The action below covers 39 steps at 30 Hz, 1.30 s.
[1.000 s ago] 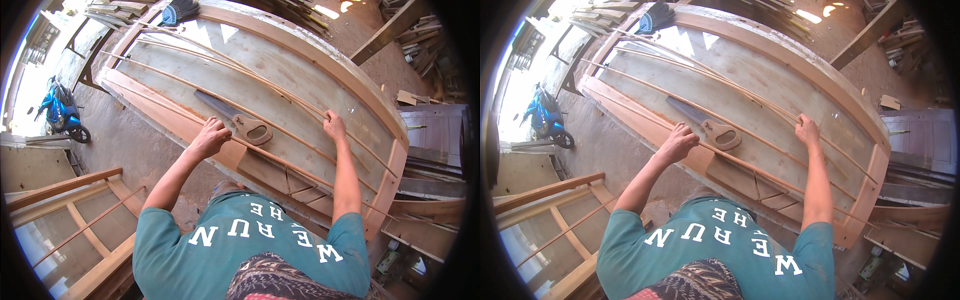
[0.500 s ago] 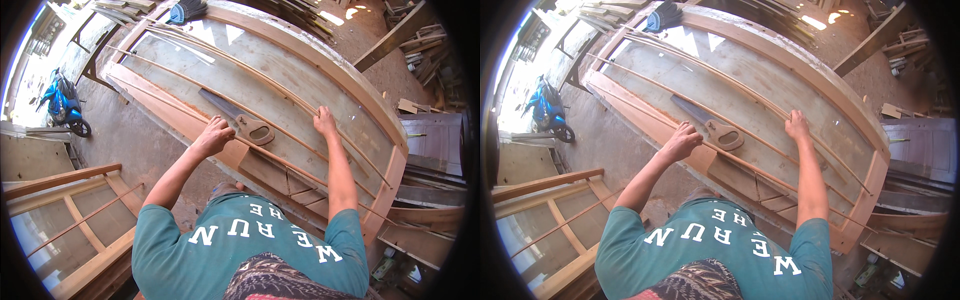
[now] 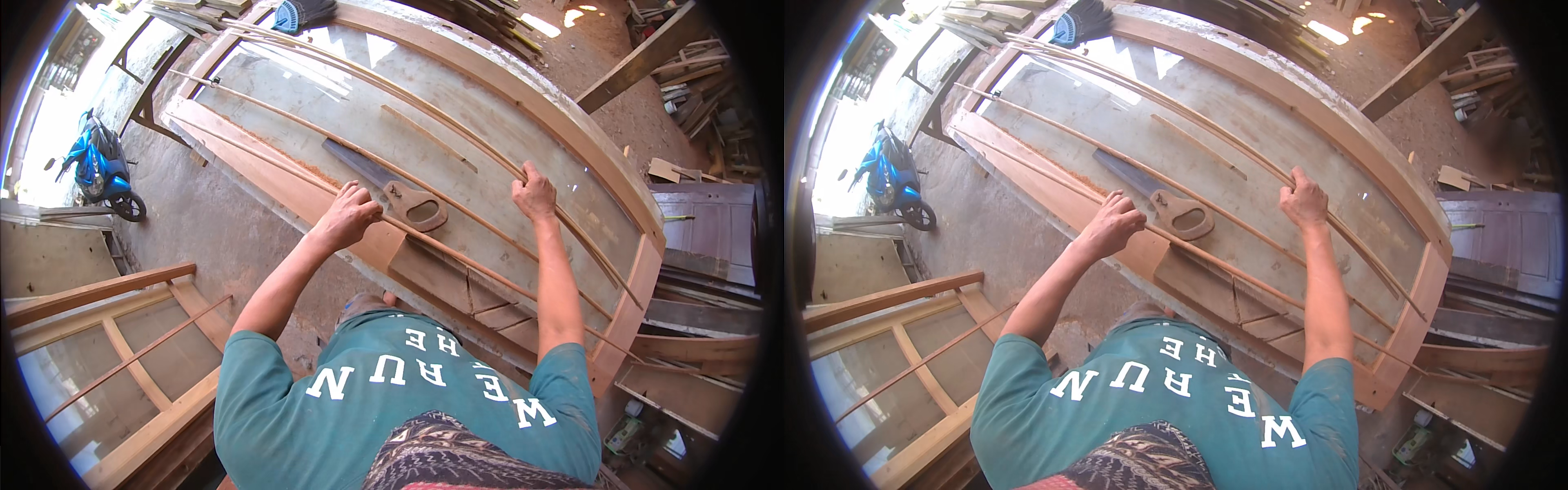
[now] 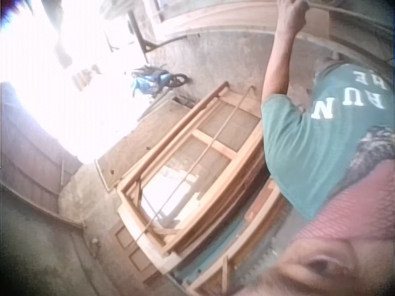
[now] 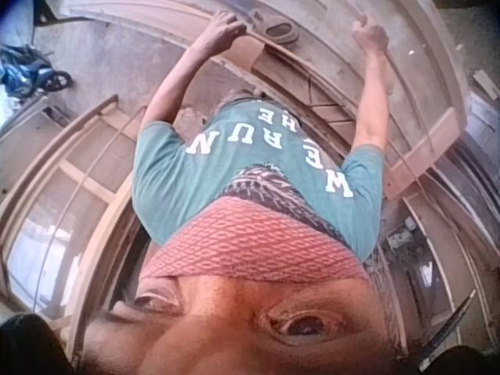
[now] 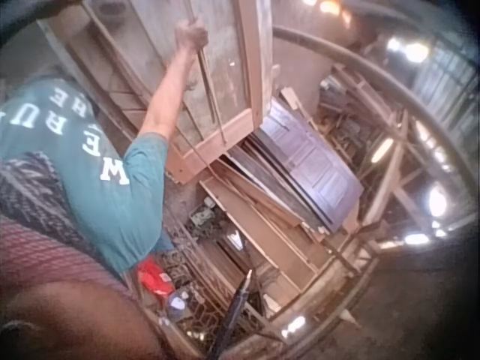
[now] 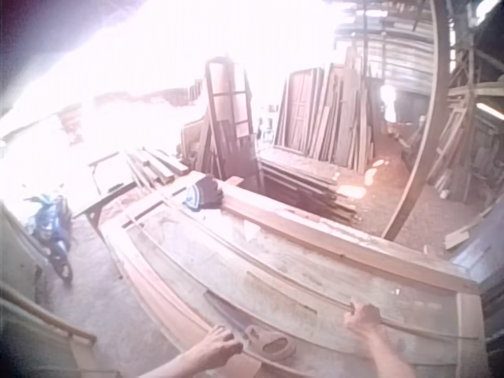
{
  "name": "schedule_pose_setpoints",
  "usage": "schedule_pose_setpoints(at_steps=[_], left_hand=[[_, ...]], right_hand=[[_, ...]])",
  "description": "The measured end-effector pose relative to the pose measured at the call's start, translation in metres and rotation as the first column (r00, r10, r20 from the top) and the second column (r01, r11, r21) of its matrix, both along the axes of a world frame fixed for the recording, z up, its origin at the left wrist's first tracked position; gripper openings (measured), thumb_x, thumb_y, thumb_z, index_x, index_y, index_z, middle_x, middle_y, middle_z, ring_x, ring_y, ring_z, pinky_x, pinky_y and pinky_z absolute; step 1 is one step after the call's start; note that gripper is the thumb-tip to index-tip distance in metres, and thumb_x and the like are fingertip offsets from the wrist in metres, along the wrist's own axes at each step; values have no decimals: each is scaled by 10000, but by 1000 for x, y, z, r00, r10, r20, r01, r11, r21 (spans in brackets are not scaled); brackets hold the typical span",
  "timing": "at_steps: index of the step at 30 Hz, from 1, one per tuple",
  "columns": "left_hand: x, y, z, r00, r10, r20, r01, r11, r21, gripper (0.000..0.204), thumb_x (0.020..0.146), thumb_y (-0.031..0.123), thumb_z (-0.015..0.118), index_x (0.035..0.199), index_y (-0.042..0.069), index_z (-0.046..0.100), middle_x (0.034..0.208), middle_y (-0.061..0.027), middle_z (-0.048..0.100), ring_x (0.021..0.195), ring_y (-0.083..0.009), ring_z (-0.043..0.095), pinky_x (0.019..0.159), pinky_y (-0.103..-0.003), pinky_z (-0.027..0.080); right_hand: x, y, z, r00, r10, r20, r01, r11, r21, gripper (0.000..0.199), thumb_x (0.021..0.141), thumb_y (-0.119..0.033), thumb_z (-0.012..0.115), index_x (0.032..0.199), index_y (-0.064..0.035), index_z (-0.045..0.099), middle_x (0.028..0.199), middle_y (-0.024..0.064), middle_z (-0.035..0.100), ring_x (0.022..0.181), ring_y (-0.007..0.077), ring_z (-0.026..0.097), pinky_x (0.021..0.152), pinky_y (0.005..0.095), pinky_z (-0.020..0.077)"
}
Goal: The person uses a hand saw to cut a thin wooden strip on a large wooden frame. They then fit the cut strip into a groove on the frame and use a hammer to tap it into place. The person repeats this process with another strip, sawing and hammering it into the frame.
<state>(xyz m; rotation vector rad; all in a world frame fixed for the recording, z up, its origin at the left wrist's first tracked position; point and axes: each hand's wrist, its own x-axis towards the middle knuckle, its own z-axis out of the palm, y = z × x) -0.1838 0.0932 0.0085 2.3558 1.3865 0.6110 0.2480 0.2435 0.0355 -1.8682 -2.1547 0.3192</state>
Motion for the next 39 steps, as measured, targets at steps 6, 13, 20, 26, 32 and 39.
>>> schedule_pose_setpoints(at_steps=[6,13,20,26,32,39], left_hand=[[-1,2,2,1000,-11,10,11,1000,-11,119,940,108,781,1050,89,740,1018,-123,606,1124,-335,612,1245,-559,361],[-5,4,0,1000,-16,27,17,1000,-20,128,936,110,788,1055,87,747,1015,-126,608,1122,-337,613,1248,-547,358],[-7,6,1,999,-19,30,20,999,-32,141,938,125,793,1069,83,761,1015,-127,615,1116,-331,615,1246,-535,357],[-8,8,1,999,-27,17,27,999,-38,131,942,124,789,1064,83,760,1009,-124,617,1106,-327,616,1240,-533,359],[-11,5,2,1000,-20,7,20,999,-28,117,945,120,784,1051,92,746,1014,-121,614,1103,-329,618,1239,-538,362],[-9,10,3,999,-36,10,36,999,-31,119,948,116,777,1061,98,744,1014,-119,610,1113,-329,616,1242,-544,362]], right_hand=[[35,-10,11,999,42,0,-42,999,5,216,822,-135,582,1021,-56,613,1054,240,737,1001,494,697,845,597,560],[83,-27,-13,999,31,42,-30,999,-36,264,811,-139,605,1053,-50,663,1096,234,742,1042,488,698,887,591,563],[103,-31,-41,996,50,-78,-57,995,-85,320,854,-98,677,1157,-19,741,1154,253,738,1100,465,703,958,542,568],[107,-27,-48,982,87,-168,-85,996,16,347,908,-105,746,1209,68,737,1174,254,751,1110,415,726,954,454,580],[93,-28,-42,985,36,-166,-47,997,-64,364,931,-98,737,1250,77,733,1211,256,748,1099,384,740,944,431,583],[27,-8,-29,974,71,-213,-55,995,82,372,917,-169,793,1238,6,728,1184,235,727,1139,418,692,967,499,547]])
